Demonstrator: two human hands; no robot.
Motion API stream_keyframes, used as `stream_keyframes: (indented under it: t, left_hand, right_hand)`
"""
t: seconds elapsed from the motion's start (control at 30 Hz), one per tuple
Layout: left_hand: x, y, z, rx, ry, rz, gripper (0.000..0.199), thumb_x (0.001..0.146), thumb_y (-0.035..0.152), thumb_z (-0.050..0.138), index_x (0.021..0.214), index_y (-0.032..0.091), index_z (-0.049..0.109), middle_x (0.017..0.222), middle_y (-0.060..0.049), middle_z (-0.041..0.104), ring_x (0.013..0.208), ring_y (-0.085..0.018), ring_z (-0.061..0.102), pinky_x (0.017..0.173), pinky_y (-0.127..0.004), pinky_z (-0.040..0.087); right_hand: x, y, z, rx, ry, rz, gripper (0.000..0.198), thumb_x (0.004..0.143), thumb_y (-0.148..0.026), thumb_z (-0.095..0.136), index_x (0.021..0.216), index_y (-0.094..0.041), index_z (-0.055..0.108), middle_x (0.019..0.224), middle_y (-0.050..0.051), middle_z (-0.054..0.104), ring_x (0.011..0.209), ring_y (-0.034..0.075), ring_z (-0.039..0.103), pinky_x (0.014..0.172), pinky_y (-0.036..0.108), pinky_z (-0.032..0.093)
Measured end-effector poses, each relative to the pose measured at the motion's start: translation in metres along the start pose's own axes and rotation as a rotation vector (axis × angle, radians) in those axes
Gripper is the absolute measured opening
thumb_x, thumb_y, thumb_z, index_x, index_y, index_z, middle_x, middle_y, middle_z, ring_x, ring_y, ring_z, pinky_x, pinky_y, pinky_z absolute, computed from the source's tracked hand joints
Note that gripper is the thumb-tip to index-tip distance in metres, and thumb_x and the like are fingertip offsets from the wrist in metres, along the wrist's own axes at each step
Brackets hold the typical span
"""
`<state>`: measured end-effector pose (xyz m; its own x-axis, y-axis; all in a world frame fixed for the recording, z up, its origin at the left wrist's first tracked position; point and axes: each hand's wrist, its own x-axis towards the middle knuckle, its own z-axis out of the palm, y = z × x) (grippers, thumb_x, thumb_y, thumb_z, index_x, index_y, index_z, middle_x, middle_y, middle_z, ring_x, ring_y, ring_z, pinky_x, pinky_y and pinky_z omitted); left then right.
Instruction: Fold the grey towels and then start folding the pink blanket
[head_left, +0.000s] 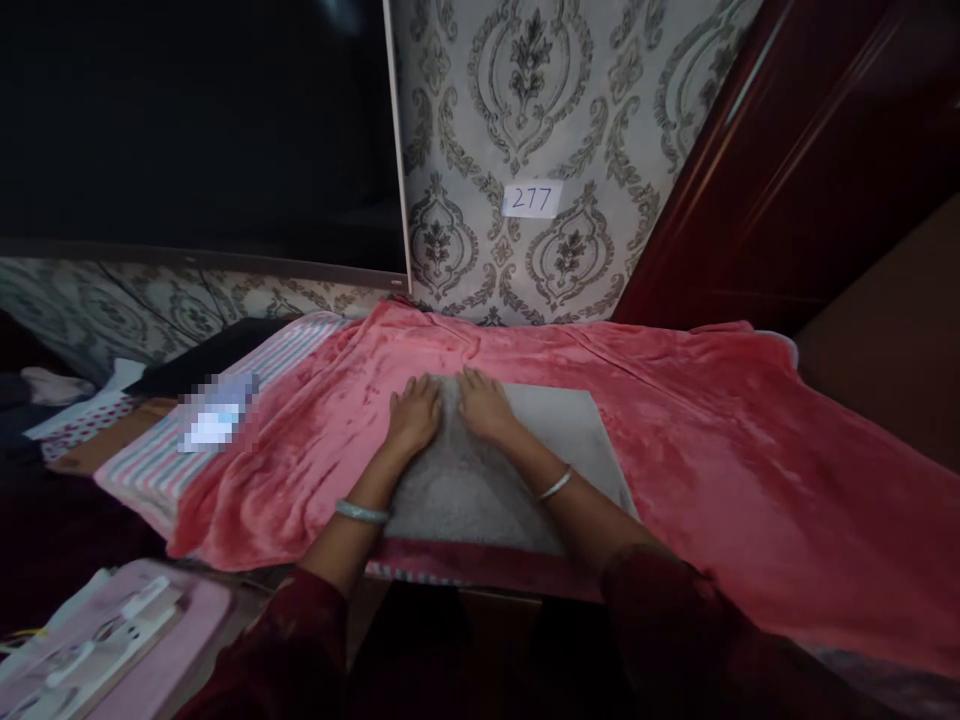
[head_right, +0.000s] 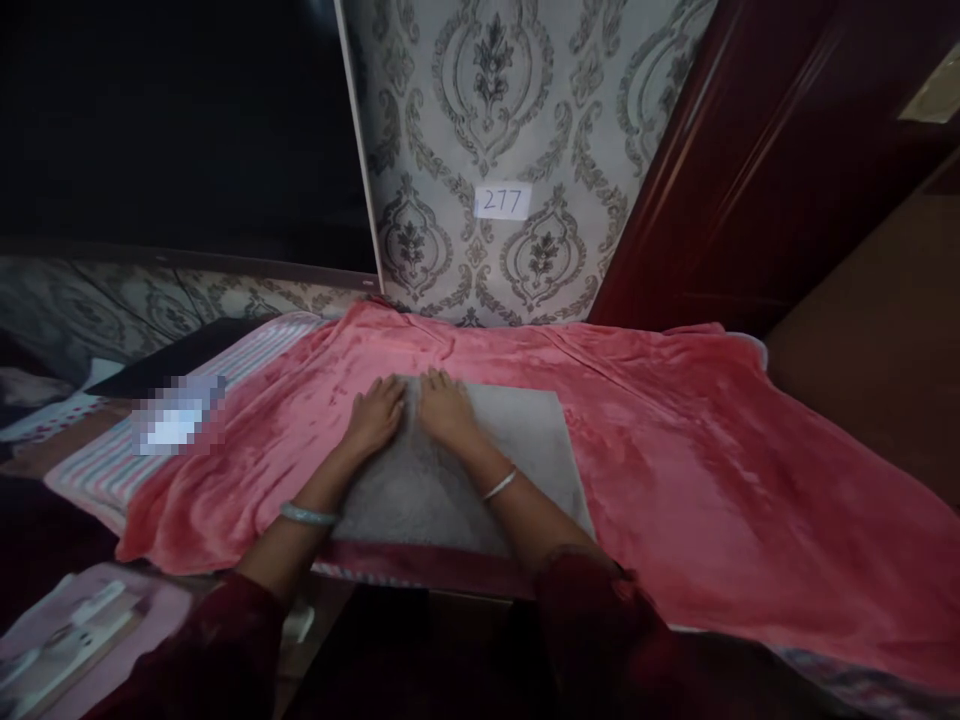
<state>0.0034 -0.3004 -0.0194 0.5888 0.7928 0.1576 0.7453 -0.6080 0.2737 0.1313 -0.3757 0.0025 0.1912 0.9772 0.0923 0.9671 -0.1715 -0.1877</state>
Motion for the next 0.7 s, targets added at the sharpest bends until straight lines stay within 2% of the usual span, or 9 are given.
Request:
stream_keyframes:
  t: [0.13, 0.23, 0.37, 0.47, 0.57, 0.63, 0.7]
  left_hand:
    - [-0.011, -0.015, 0.013, 0.004, -0.104, 0.019, 0.058, 0.102, 0.029, 0.032, 0.16, 0.019, 0.033, 0.169, -0.011, 0.023, 0.156, -0.03, 0.023, 0.124, -0.062, 0.018]
    - [-0.012, -0.018, 0.018, 0.001, -0.105, 0.035, 0.059, 0.103, 0.03, 0.029, 0.161, 0.017, 0.031, 0.17, -0.012, 0.021, 0.157, -0.03, 0.02, 0.125, -0.061, 0.016]
    - [-0.01, -0.02, 0.019, -0.02, -0.082, 0.051, 0.06, 0.102, 0.029, 0.031, 0.16, 0.016, 0.032, 0.169, -0.014, 0.023, 0.156, -0.03, 0.023, 0.125, -0.061, 0.017]
    - [-0.009, -0.022, 0.021, -0.033, -0.059, 0.063, 0.059, 0.101, 0.029, 0.032, 0.159, 0.017, 0.035, 0.168, -0.015, 0.026, 0.155, -0.031, 0.026, 0.124, -0.063, 0.019]
    - [-0.009, -0.021, 0.024, -0.049, -0.046, 0.067, 0.059, 0.101, 0.03, 0.032, 0.158, 0.016, 0.037, 0.167, -0.016, 0.028, 0.155, -0.032, 0.027, 0.124, -0.064, 0.019]
    - [-0.006, -0.022, 0.026, -0.06, -0.039, 0.066, 0.059, 0.101, 0.03, 0.033, 0.158, 0.016, 0.038, 0.167, -0.016, 0.028, 0.155, -0.032, 0.027, 0.124, -0.064, 0.018]
    - [-0.003, -0.022, 0.026, -0.073, -0.039, 0.065, 0.059, 0.1, 0.03, 0.035, 0.158, 0.019, 0.038, 0.167, -0.015, 0.028, 0.154, -0.031, 0.027, 0.123, -0.064, 0.018]
  right_hand:
    - [0.009, -0.016, 0.029, 0.026, 0.009, 0.005, 0.06, 0.102, -0.027, 0.033, 0.16, -0.011, 0.034, 0.167, 0.014, 0.028, 0.155, 0.027, 0.024, 0.124, 0.05, 0.019]
    - [-0.001, 0.0, 0.035, 0.033, 0.005, 0.037, 0.063, 0.104, -0.041, 0.034, 0.161, -0.012, 0.031, 0.168, 0.014, 0.026, 0.155, 0.028, 0.021, 0.124, 0.05, 0.016]
    - [-0.034, 0.054, 0.027, -0.029, 0.009, 0.176, 0.069, 0.103, -0.054, 0.037, 0.161, -0.016, 0.032, 0.169, 0.015, 0.022, 0.156, 0.031, 0.019, 0.124, 0.054, 0.014]
    - [-0.073, 0.105, 0.024, -0.055, 0.043, 0.311, 0.07, 0.102, -0.054, 0.037, 0.161, -0.016, 0.032, 0.169, 0.015, 0.022, 0.157, 0.031, 0.017, 0.123, 0.055, 0.017]
    - [-0.12, 0.15, 0.026, 0.017, 0.028, 0.461, 0.073, 0.101, -0.053, 0.034, 0.162, -0.013, 0.029, 0.168, 0.017, 0.023, 0.156, 0.031, 0.021, 0.122, 0.057, 0.024]
    - [-0.147, 0.172, 0.027, 0.065, 0.01, 0.541, 0.073, 0.1, -0.053, 0.033, 0.16, -0.012, 0.033, 0.166, 0.019, 0.028, 0.155, 0.033, 0.024, 0.12, 0.06, 0.026]
    - [-0.167, 0.183, 0.025, 0.067, 0.083, 0.594, 0.073, 0.099, -0.054, 0.034, 0.157, -0.011, 0.038, 0.164, 0.022, 0.032, 0.154, 0.037, 0.025, 0.119, 0.065, 0.026]
